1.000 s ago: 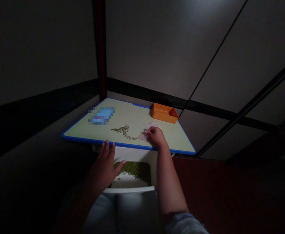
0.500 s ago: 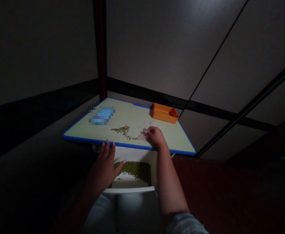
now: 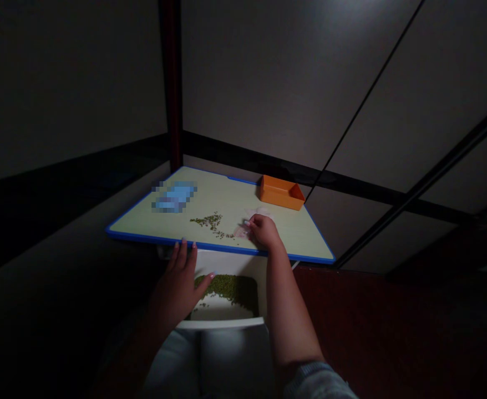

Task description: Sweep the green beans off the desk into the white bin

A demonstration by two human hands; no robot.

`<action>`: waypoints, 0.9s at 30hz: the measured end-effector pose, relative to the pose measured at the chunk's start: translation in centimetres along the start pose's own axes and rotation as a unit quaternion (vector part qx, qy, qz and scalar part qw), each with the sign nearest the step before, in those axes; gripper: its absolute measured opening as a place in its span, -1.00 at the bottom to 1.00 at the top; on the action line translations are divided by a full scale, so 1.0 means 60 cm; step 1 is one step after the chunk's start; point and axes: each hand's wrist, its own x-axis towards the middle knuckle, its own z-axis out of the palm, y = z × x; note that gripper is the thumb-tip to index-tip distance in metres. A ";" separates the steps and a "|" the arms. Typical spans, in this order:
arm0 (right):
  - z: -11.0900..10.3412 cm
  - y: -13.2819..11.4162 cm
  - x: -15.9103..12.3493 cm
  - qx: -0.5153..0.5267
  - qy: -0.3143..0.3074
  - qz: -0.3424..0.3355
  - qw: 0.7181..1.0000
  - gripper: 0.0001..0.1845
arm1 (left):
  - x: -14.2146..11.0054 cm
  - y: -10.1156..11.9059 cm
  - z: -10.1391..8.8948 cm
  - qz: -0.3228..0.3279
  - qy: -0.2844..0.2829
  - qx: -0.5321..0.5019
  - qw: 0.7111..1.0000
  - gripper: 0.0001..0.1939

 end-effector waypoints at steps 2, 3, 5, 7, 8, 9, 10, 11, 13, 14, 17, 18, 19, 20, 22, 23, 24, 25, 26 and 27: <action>0.001 0.000 -0.001 0.021 -0.008 -0.005 1.000 -0.83 | 0.000 -0.001 0.001 0.003 -0.001 -0.002 1.000 -0.19; 0.001 0.000 -0.002 0.034 -0.017 -0.006 0.999 -0.84 | -0.001 -0.002 0.001 0.005 -0.002 -0.003 1.000 -0.18; 0.002 0.001 -0.003 0.066 -0.038 -0.007 0.997 -0.85 | -0.001 -0.003 0.002 0.007 -0.001 -0.003 1.000 -0.18; 0.003 0.003 -0.004 0.098 -0.060 -0.005 0.993 -0.87 | -0.001 -0.003 0.003 0.006 0.002 -0.003 1.000 -0.18; 0.003 0.003 -0.005 0.112 -0.068 -0.004 0.991 -0.87 | -0.001 -0.003 0.003 0.007 0.004 -0.003 1.000 -0.19; 0.003 0.003 -0.005 0.124 -0.075 -0.003 0.989 -0.88 | -0.001 -0.003 0.003 0.007 0.005 -0.003 1.000 -0.19; 0.003 0.002 -0.005 0.134 -0.080 -0.002 0.988 -0.88 | -0.001 -0.002 0.003 0.007 0.005 -0.004 1.000 -0.19; 0.002 0.002 -0.006 0.141 -0.085 -0.003 0.986 -0.88 | -0.001 -0.002 0.002 0.007 0.005 -0.003 1.000 -0.19; 0.001 0.000 -0.007 0.150 -0.099 -0.007 0.984 -0.86 | -0.001 -0.001 0.000 0.004 0.004 -0.003 1.000 -0.19; -0.001 -0.001 -0.008 0.153 -0.106 -0.008 0.982 -0.85 | -0.001 -0.001 -0.001 0.002 0.002 -0.003 1.000 -0.19; -0.005 -0.002 -0.010 0.164 -0.121 0.001 0.979 -0.83 | 0.000 0.000 -0.003 0.000 -0.007 -0.005 1.000 -0.19; -0.006 -0.001 -0.010 0.168 -0.120 0.008 0.979 -0.82 | 0.000 0.000 -0.003 0.000 -0.010 -0.006 1.000 -0.19; -0.006 -0.001 -0.010 0.170 -0.116 0.013 0.979 -0.82 | 0.000 0.000 -0.003 0.000 -0.013 -0.007 1.000 -0.18; -0.006 0.000 -0.010 0.170 -0.110 0.016 0.979 -0.82 | 0.001 0.000 -0.004 0.000 -0.014 -0.007 1.000 -0.18; -0.005 -0.001 -0.010 0.164 -0.097 0.013 0.981 -0.82 | 0.001 0.001 -0.004 -0.001 -0.014 -0.007 1.000 -0.18; -0.004 -0.001 -0.009 0.157 -0.093 0.009 0.983 -0.82 | 0.000 0.001 -0.004 -0.002 -0.012 -0.007 1.000 -0.18; -0.002 -0.003 -0.009 0.148 -0.090 0.006 0.985 -0.83 | 0.000 0.002 -0.004 -0.003 -0.010 -0.007 1.000 -0.19; -0.001 -0.004 -0.008 0.139 -0.088 0.004 0.986 -0.83 | 0.000 0.002 -0.004 -0.001 -0.008 -0.008 1.000 -0.19; 0.000 -0.006 -0.008 0.127 -0.085 0.003 0.988 -0.83 | 0.000 0.002 -0.004 0.000 -0.006 -0.008 1.000 -0.19; 0.000 -0.007 -0.008 0.113 -0.080 0.001 0.990 -0.84 | 0.000 0.002 -0.003 0.001 -0.004 -0.009 1.000 -0.19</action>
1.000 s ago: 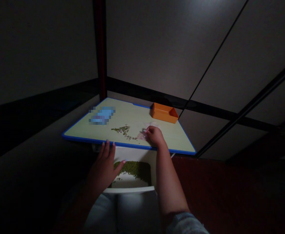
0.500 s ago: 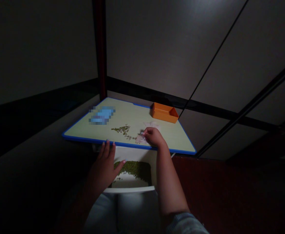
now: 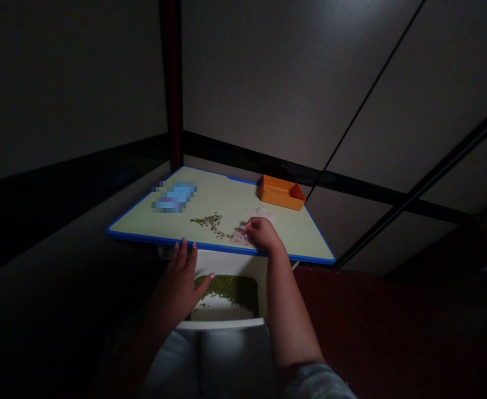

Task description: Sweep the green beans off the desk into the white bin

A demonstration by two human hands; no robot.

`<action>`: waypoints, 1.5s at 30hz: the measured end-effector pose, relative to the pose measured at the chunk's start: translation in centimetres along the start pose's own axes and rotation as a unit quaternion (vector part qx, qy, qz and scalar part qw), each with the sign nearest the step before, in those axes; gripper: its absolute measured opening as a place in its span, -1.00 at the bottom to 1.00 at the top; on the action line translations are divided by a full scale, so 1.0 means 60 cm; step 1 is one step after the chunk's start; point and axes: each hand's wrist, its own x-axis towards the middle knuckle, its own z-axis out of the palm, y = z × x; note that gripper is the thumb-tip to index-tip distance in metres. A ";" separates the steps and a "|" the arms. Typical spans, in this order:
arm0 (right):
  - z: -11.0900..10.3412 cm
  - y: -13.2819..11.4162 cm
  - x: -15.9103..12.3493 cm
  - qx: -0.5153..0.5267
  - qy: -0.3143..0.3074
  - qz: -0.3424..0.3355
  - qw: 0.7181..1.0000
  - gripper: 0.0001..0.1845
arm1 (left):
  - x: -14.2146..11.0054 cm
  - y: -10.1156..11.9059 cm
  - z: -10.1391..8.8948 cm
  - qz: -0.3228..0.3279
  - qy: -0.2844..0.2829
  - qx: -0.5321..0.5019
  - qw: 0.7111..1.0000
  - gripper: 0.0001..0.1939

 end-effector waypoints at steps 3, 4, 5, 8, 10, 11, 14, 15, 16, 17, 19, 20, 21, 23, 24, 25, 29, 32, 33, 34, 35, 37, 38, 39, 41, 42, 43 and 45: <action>-0.003 0.000 0.000 -0.055 0.031 0.003 0.998 -0.83 | 0.000 -0.001 0.002 0.001 -0.002 0.000 1.000 -0.19; -0.004 0.001 0.001 -0.074 0.045 0.008 0.996 -0.82 | 0.001 -0.001 0.003 0.000 -0.002 0.000 1.000 -0.18; -0.006 0.003 0.001 -0.090 0.058 0.015 0.994 -0.82 | 0.001 -0.001 0.003 0.000 -0.003 -0.001 1.000 -0.18; -0.009 0.011 0.005 -0.113 0.083 0.032 0.990 -0.82 | 0.000 -0.002 0.004 0.000 -0.001 -0.005 1.000 -0.18; -0.009 0.015 0.008 -0.127 0.091 0.038 0.987 -0.81 | 0.000 -0.002 0.004 0.000 0.005 -0.008 1.000 -0.19; -0.009 0.016 0.010 -0.136 0.095 0.042 0.985 -0.81 | 0.000 -0.002 0.004 0.000 0.007 -0.009 1.000 -0.19; -0.007 0.018 0.015 -0.155 0.107 0.050 0.981 -0.81 | 0.000 -0.002 0.004 0.001 0.011 -0.013 1.000 -0.20; -0.007 0.018 0.016 -0.156 0.111 0.050 0.980 -0.81 | 0.000 -0.001 0.004 0.001 0.014 -0.014 1.000 -0.20; -0.007 0.018 0.016 -0.157 0.114 0.050 0.980 -0.82 | 0.000 -0.001 0.004 0.002 0.017 -0.014 1.000 -0.20; -0.007 0.018 0.015 -0.159 0.116 0.049 0.979 -0.82 | -0.001 -0.001 0.004 0.003 0.018 -0.014 1.000 -0.20; -0.009 0.017 0.013 -0.165 0.114 0.051 0.978 -0.81 | -0.001 -0.002 0.004 0.003 0.018 -0.012 1.000 -0.20; -0.011 0.017 0.011 -0.168 0.112 0.053 0.978 -0.81 | -0.001 -0.002 0.003 0.002 0.014 -0.011 1.000 -0.20; -0.012 0.018 0.010 -0.170 0.111 0.057 0.977 -0.81 | -0.001 -0.002 0.003 0.001 0.009 -0.009 1.000 -0.20; -0.015 0.018 0.008 -0.175 0.113 0.065 0.976 -0.82 | 0.000 -0.002 0.002 -0.001 0.001 -0.006 1.000 -0.19; -0.016 0.018 0.008 -0.178 0.116 0.069 0.975 -0.83 | 0.000 -0.002 0.002 -0.001 0.000 -0.005 1.000 -0.19; -0.016 0.017 0.008 -0.182 0.120 0.073 0.973 -0.83 | 0.000 -0.001 0.002 -0.001 -0.001 -0.005 1.000 -0.19; -0.011 0.015 0.015 -0.188 0.130 0.082 0.970 -0.83 | -0.001 0.000 0.002 0.001 0.004 -0.009 1.000 -0.20; -0.005 0.014 0.018 -0.160 0.118 0.073 0.977 -0.83 | -0.001 0.000 0.002 0.001 0.006 -0.009 1.000 -0.20; -0.003 0.014 0.018 -0.142 0.109 0.064 0.982 -0.83 | -0.001 0.000 0.002 0.001 0.008 -0.009 1.000 -0.20; -0.002 0.014 0.017 -0.123 0.099 0.053 0.986 -0.83 | -0.001 0.000 0.002 0.002 0.011 -0.008 1.000 -0.20; -0.001 0.014 0.016 -0.104 0.088 0.041 0.990 -0.82 | -0.001 0.000 0.001 0.002 0.014 -0.009 1.000 -0.20; -0.002 0.014 0.014 -0.070 0.069 0.020 0.995 -0.82 | -0.001 -0.001 0.001 0.004 0.016 -0.009 1.000 -0.20; -0.002 0.015 0.014 -0.061 0.065 0.014 0.996 -0.83 | -0.001 -0.002 0.001 0.004 0.015 -0.008 1.000 -0.20; -0.003 0.015 0.013 -0.056 0.065 0.011 0.996 -0.83 | -0.001 -0.002 0.002 0.004 0.014 -0.007 1.000 -0.20; -0.004 0.015 0.013 -0.053 0.077 0.010 0.996 -0.83 | -0.001 -0.002 0.002 0.003 0.015 -0.004 1.000 -0.20; -0.003 0.015 0.013 -0.054 0.082 0.010 0.995 -0.84 | -0.001 -0.002 0.003 0.003 0.017 -0.003 1.000 -0.20; -0.003 0.014 0.013 -0.056 0.083 0.009 0.995 -0.84 | -0.001 -0.002 0.003 0.002 0.017 -0.003 1.000 -0.20; -0.001 0.012 0.013 -0.054 0.076 0.006 0.996 -0.83 | -0.001 -0.002 0.002 0.002 0.012 -0.003 1.000 -0.20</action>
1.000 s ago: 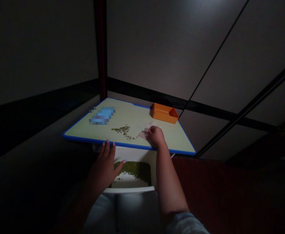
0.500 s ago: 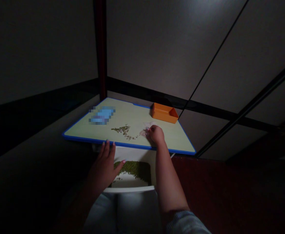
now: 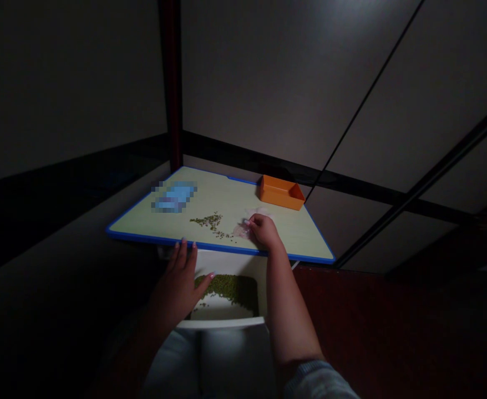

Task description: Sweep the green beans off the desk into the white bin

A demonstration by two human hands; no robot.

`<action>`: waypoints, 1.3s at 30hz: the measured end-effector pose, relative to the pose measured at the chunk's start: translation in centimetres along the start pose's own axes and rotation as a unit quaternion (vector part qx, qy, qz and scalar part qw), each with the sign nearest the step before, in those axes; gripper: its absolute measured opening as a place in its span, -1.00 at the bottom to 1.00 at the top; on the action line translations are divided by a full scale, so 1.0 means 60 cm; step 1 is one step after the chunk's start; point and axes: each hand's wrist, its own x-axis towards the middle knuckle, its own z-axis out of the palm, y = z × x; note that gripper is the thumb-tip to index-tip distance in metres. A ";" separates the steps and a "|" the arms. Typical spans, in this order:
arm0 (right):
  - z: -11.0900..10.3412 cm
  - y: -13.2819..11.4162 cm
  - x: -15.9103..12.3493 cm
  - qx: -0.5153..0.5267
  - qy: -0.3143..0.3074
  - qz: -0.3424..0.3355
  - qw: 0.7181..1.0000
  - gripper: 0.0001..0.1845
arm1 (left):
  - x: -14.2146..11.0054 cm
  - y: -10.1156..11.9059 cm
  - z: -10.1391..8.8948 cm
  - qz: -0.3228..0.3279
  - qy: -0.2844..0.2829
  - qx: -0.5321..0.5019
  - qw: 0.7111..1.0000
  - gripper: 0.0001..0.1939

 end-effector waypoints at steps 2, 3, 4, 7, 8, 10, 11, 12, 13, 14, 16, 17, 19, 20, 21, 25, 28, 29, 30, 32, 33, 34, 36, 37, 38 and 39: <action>0.001 -0.002 -0.001 0.014 -0.013 -0.007 1.000 -0.82 | 0.000 0.000 -0.001 -0.001 -0.010 0.000 1.000 -0.19; 0.001 -0.003 -0.002 0.026 -0.016 -0.009 0.999 -0.82 | 0.000 0.000 -0.002 -0.002 -0.015 0.000 1.000 -0.19; 0.001 -0.003 -0.003 0.041 -0.017 -0.012 0.999 -0.82 | 0.001 0.000 -0.002 -0.003 -0.017 0.000 1.000 -0.19; -0.003 0.000 -0.005 0.085 -0.012 -0.018 0.996 -0.82 | 0.001 -0.001 -0.001 -0.002 -0.016 -0.003 1.000 -0.19; -0.005 0.001 -0.006 0.095 -0.011 -0.017 0.995 -0.82 | 0.001 -0.002 0.000 -0.002 -0.013 -0.004 1.000 -0.19; -0.007 0.002 -0.009 0.101 -0.020 -0.010 0.995 -0.81 | 0.000 -0.003 0.003 -0.001 -0.006 -0.007 1.000 -0.20; -0.008 0.001 -0.010 0.099 -0.028 -0.005 0.995 -0.82 | 0.000 -0.003 0.004 0.000 -0.002 -0.008 1.000 -0.20; -0.009 0.000 -0.012 0.092 -0.036 -0.001 0.995 -0.82 | -0.001 -0.003 0.005 0.000 0.003 -0.008 1.000 -0.20; -0.009 -0.001 -0.013 0.082 -0.042 0.000 0.996 -0.83 | -0.001 -0.003 0.006 0.001 0.006 -0.009 1.000 -0.21; -0.008 -0.003 -0.013 0.068 -0.044 -0.001 0.997 -0.83 | -0.001 -0.003 0.006 0.001 0.009 -0.010 1.000 -0.21; -0.007 -0.006 -0.013 0.041 -0.038 -0.002 0.998 -0.83 | -0.002 -0.003 0.006 0.001 0.011 -0.010 1.000 -0.21; -0.006 -0.006 -0.012 0.030 -0.033 -0.002 0.999 -0.83 | -0.002 -0.002 0.005 0.001 0.011 -0.009 1.000 -0.21; -0.003 -0.006 -0.008 0.016 -0.024 0.000 1.000 -0.83 | -0.001 -0.001 0.004 0.001 0.008 -0.007 1.000 -0.21; -0.002 -0.005 -0.006 0.009 -0.017 0.000 1.000 -0.83 | -0.001 -0.001 0.002 0.000 0.007 -0.005 1.000 -0.21; 0.000 -0.004 -0.004 -0.001 -0.009 0.000 1.000 -0.84 | -0.001 0.000 0.001 -0.001 0.006 -0.003 1.000 -0.21; 0.005 -0.007 -0.002 -0.011 0.002 -0.013 1.000 -0.83 | 0.001 0.002 -0.003 -0.001 -0.003 0.001 1.000 -0.20; 0.005 -0.013 -0.006 0.023 -0.029 -0.020 0.999 -0.82 | 0.002 0.003 -0.004 -0.001 -0.013 0.001 1.000 -0.20; 0.003 -0.014 -0.008 0.036 -0.041 -0.020 0.998 -0.83 | 0.002 0.003 -0.005 -0.003 -0.016 0.001 1.000 -0.19; 0.002 -0.015 -0.010 0.049 -0.052 -0.019 0.997 -0.83 | 0.002 0.003 -0.005 -0.005 -0.019 0.001 1.000 -0.19; -0.002 -0.016 -0.013 0.079 -0.065 -0.016 0.995 -0.84 | 0.002 0.003 -0.006 -0.008 -0.020 0.001 1.000 -0.19; -0.003 -0.015 -0.013 0.092 -0.066 -0.014 0.993 -0.84 | 0.002 0.003 -0.006 -0.007 -0.019 0.001 1.000 -0.19; -0.005 -0.013 -0.014 0.102 -0.064 -0.013 0.993 -0.83 | 0.002 0.002 -0.006 -0.005 -0.017 0.002 1.000 -0.19; -0.006 -0.010 -0.014 0.111 -0.057 -0.010 0.992 -0.84 | 0.001 0.002 -0.005 0.000 -0.013 0.002 1.000 -0.20; -0.006 -0.008 -0.014 0.111 -0.057 -0.007 0.992 -0.84 | 0.001 0.001 -0.004 0.001 -0.012 0.002 1.000 -0.20; -0.006 -0.006 -0.014 0.110 -0.059 -0.004 0.992 -0.85 | 0.001 0.001 -0.003 0.000 -0.012 0.002 1.000 -0.19; -0.006 -0.005 -0.014 0.112 -0.063 0.001 0.992 -0.86 | 0.001 0.001 -0.002 -0.001 -0.013 0.002 1.000 -0.19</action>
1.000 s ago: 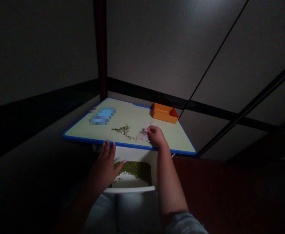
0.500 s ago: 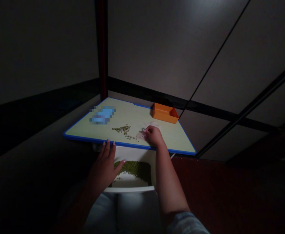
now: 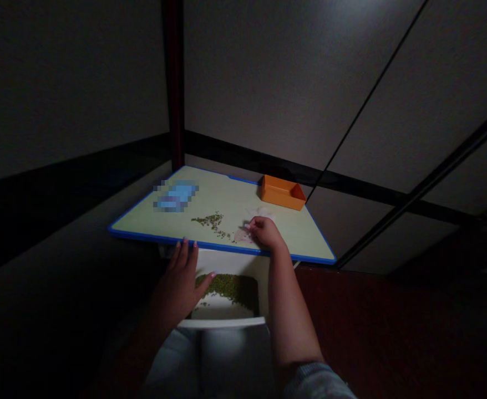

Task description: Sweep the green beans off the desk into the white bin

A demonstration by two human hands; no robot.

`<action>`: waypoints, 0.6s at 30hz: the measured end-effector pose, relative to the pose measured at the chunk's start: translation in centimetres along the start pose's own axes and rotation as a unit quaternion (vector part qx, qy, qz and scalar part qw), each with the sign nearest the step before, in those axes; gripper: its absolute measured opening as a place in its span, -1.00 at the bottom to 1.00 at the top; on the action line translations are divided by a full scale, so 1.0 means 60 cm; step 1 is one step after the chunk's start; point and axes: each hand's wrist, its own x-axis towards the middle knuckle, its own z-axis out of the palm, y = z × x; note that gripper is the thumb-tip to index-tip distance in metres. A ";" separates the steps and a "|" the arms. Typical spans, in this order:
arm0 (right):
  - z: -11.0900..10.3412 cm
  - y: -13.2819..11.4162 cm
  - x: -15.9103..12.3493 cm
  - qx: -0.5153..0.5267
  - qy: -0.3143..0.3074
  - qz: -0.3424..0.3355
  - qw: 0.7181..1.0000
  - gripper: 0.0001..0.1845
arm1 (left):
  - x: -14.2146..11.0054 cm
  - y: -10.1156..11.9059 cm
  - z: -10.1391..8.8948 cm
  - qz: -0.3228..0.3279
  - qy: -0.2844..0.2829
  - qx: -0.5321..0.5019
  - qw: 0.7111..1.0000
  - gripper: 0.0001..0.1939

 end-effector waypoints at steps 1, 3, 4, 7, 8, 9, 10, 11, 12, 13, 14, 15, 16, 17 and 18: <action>0.000 0.001 0.000 0.006 -0.005 0.004 1.000 -0.86 | 0.000 0.000 0.001 -0.001 0.000 -0.001 1.000 -0.19; 0.001 0.003 -0.001 0.023 -0.011 0.009 1.000 -0.87 | 0.000 -0.001 0.003 -0.002 0.000 -0.002 1.000 -0.19; 0.001 0.003 -0.001 0.031 -0.010 0.010 0.999 -0.88 | 0.000 -0.001 0.003 -0.001 0.000 -0.002 1.000 -0.19; 0.000 0.004 -0.002 0.032 -0.009 0.011 0.999 -0.88 | 0.000 -0.002 0.004 0.001 0.001 -0.003 1.000 -0.19; -0.001 0.005 -0.003 0.030 -0.014 0.015 0.999 -0.88 | -0.001 -0.002 0.005 0.003 0.000 -0.004 1.000 -0.19; -0.002 0.005 -0.003 0.029 -0.020 0.020 0.999 -0.88 | -0.001 -0.003 0.005 0.004 0.000 -0.004 1.000 -0.19; -0.003 0.005 -0.003 0.030 -0.027 0.025 0.999 -0.88 | -0.001 -0.003 0.005 0.005 0.001 -0.003 1.000 -0.19; -0.003 0.005 -0.003 0.029 -0.030 0.026 0.999 -0.88 | -0.002 -0.004 0.006 0.006 0.002 -0.001 1.000 -0.19; -0.004 0.006 -0.003 0.023 -0.028 0.022 0.999 -0.87 | -0.002 -0.004 0.006 0.005 0.003 0.000 1.000 -0.18; -0.005 0.006 -0.002 0.012 -0.021 0.015 1.000 -0.86 | -0.002 -0.005 0.006 0.005 0.005 0.001 1.000 -0.18; -0.006 0.006 -0.002 -0.004 -0.012 0.007 1.000 -0.86 | -0.002 -0.005 0.007 0.005 0.006 0.002 1.000 -0.18; -0.007 0.006 -0.001 -0.022 -0.002 0.001 1.000 -0.85 | -0.002 -0.005 0.007 0.004 0.007 0.003 1.000 -0.18; -0.007 0.006 -0.001 -0.038 0.005 -0.003 0.999 -0.85 | -0.002 -0.004 0.007 0.004 0.007 0.004 1.000 -0.18; -0.007 0.005 0.000 -0.052 0.010 -0.005 0.999 -0.85 | -0.002 -0.004 0.006 0.004 0.007 0.004 1.000 -0.18; -0.007 0.005 0.000 -0.060 0.014 -0.007 0.998 -0.85 | -0.002 -0.004 0.006 0.003 0.007 0.005 1.000 -0.18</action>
